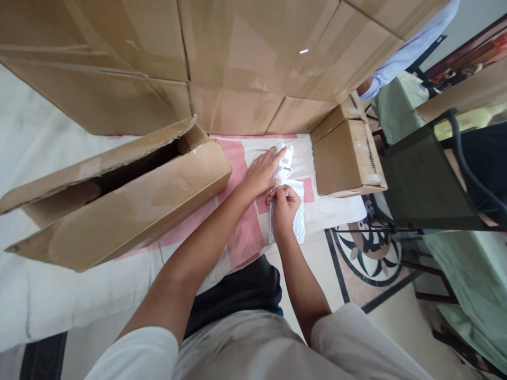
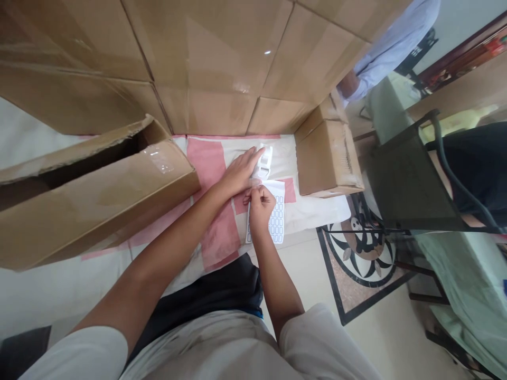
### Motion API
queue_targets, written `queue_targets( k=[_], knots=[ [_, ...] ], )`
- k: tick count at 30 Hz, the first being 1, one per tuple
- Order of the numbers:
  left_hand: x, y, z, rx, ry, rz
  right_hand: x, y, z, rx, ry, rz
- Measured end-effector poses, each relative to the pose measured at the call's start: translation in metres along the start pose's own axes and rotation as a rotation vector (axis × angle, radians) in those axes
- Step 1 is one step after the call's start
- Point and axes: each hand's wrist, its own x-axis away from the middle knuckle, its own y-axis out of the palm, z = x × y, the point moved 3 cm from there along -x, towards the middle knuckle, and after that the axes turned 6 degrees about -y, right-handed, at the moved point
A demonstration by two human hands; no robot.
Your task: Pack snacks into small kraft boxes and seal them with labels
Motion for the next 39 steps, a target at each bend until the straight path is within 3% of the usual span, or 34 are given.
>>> queue_targets(
  k=[6, 11, 16, 21, 26, 29, 34, 39],
  knots=[
    [0.0, -0.002, 0.0, -0.03, 0.021, -0.004, 0.003, -0.001, -0.005, -0.019, -0.031, -0.004],
    [0.006, -0.015, 0.015, -0.138, -0.032, -0.036, 0.008, -0.002, -0.013, -0.005, -0.137, 0.025],
    [0.019, -0.048, 0.037, -0.293, -0.098, -0.145, 0.012, -0.002, -0.016, 0.058, -0.262, 0.045],
    [0.027, -0.09, 0.054, -0.277, -0.064, -0.046, 0.013, -0.003, -0.016, 0.044, -0.293, 0.049],
    [0.038, -0.114, 0.067, -0.184, 0.006, -0.041, 0.012, -0.004, -0.015, 0.053, -0.269, 0.078],
    [0.043, -0.117, 0.072, -0.102, 0.086, -0.056, 0.012, -0.004, -0.015, 0.009, -0.289, 0.066],
    [0.043, -0.107, 0.073, -0.098, 0.138, -0.173, 0.013, -0.004, -0.016, 0.027, -0.308, 0.045],
    [0.044, -0.109, 0.081, -0.269, 0.186, -0.104, 0.01, -0.005, -0.013, 0.052, -0.279, 0.039]
  ],
)
